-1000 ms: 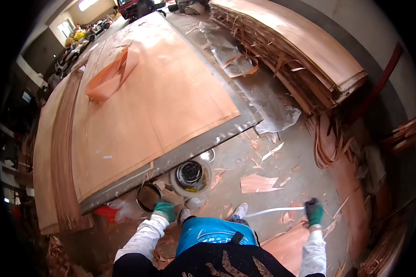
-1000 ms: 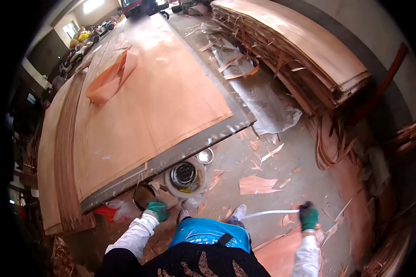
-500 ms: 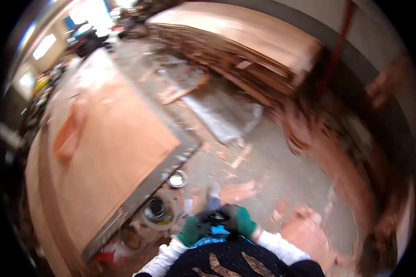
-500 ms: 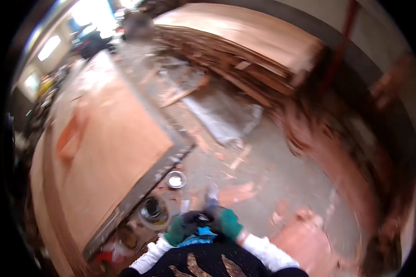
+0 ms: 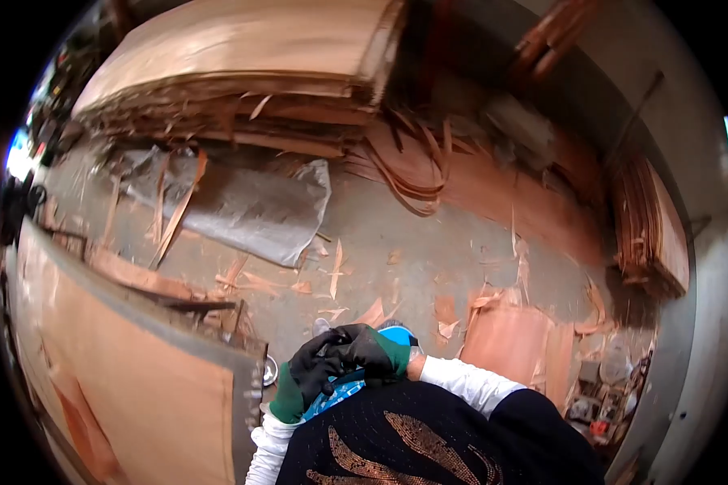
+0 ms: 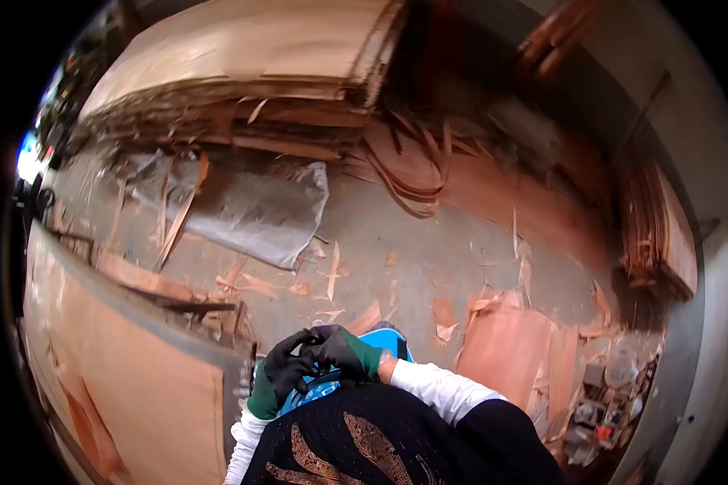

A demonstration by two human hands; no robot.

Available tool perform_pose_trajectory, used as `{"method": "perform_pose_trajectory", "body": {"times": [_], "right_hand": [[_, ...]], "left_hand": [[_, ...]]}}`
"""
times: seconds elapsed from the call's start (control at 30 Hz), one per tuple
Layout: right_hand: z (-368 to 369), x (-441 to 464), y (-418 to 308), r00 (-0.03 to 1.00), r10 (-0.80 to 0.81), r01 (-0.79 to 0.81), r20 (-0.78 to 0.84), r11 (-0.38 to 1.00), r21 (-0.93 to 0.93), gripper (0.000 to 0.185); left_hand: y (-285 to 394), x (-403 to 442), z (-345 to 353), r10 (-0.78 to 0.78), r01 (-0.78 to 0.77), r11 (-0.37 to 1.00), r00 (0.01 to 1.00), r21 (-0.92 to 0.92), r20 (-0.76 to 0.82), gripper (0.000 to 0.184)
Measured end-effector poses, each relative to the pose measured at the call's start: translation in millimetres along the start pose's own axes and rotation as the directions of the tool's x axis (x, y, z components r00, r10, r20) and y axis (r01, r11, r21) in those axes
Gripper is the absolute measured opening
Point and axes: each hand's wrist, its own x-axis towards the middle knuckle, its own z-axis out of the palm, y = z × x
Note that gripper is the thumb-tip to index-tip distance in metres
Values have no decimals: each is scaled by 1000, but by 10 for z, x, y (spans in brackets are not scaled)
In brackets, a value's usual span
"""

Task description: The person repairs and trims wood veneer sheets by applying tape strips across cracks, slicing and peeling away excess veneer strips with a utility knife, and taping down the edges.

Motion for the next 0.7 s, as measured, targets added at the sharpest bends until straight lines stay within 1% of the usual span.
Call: {"method": "perform_pose_trajectory", "body": {"times": [0.03, 0.07, 0.1, 0.13, 0.17, 0.2, 0.23, 0.33, 0.37, 0.4, 0.43, 0.47, 0.5, 0.53, 0.57, 0.6, 0.63, 0.67, 0.7], "right_hand": [[-151, 42, 31, 986, -162, 155, -35, 976, -153, 30], [-337, 70, 8, 967, -237, 200, -91, 932, -301, 27], [-541, 109, -20, 941, -311, 221, -137, 866, -448, 23], [-708, 145, -15, 946, -99, 59, -307, 989, -137, 21], [-880, 184, 10, 908, 150, -65, -390, 973, 221, 18], [-1066, 214, 69, 841, 393, -134, -373, 818, 560, 16], [-1251, 222, 177, 832, 368, -90, -416, 828, 553, 17], [-1974, 277, 455, 775, 418, -11, -474, 759, 651, 25], [-2240, 297, 707, 758, 436, -43, -486, 776, 630, 33], [-2556, 334, 978, 720, 497, -56, -484, 737, 674, 34], [-2867, 371, 1261, 683, 556, -67, -473, 693, 718, 35], [-3210, 411, 1568, 643, 616, -75, -455, 641, 764, 36], [-3568, 434, 1884, 587, 715, -155, -380, 560, 814, 26], [-3944, 497, 2341, 569, 633, -259, -524, 743, 617, 25], [-4193, 559, 2826, 566, 523, -363, -637, 852, 377, 25], [-4409, 611, 3241, 583, 396, -457, -709, 882, 116, 25], [-4701, 686, 3604, 565, 435, -499, -701, 857, 129, 25], [-5022, 779, 3973, 543, 473, -541, -694, 829, 142, 25], [-5283, 868, 4290, 521, 518, -584, -679, 796, 159, 25]], "left_hand": [[-3, 164, -60, 25, -26, 999, 999, 27, 44, 46], [61, 348, -89, 47, -53, 997, 995, 56, 93, 46], [200, 562, -66, -29, 17, 990, 997, 143, 76, 41], [263, 796, -73, -30, 9, 980, 994, 197, 103, 38], [291, 1070, -105, -39, 7, 969, 991, 249, 126, 36], [352, 1340, -113, -46, 1, 955, 988, 297, 146, 34], [539, 1574, -63, -2, -82, 928, 974, 363, 227, 24], [1005, 2534, -51, -88, -73, 819, 964, 568, 250, 21], [1286, 2863, 12, -95, -41, 826, 973, 562, 211, 21], [1578, 3207, 17, -38, -102, 760, 979, 642, 201, 20], [1887, 3550, 4, 69, -231, 617, 968, 753, 240, 19], [2161, 3902, 72, 78, -109, 757, 994, 644, 77, 21], [2528, 4236, 245, 115, -67, 795, 993, 603, -42, 23], [2866, 4701, 196, 158, -127, 784, 987, 608, 2, 23], [3226, 5196, 116, 171, -165, 758, 984, 631, 51, 26], [3522, 5726, 247, 260, -159, 718, 964, 677, -49, 32], [3853, 6293, 203, 300, -189, 647, 954, 739, -19, 36], [4112, 6894, 344, 336, -178, 674, 938, 717, -83, 35], [4331, 7436, 538, 380, -155, 605, 918, 781, -112, 33]]}}
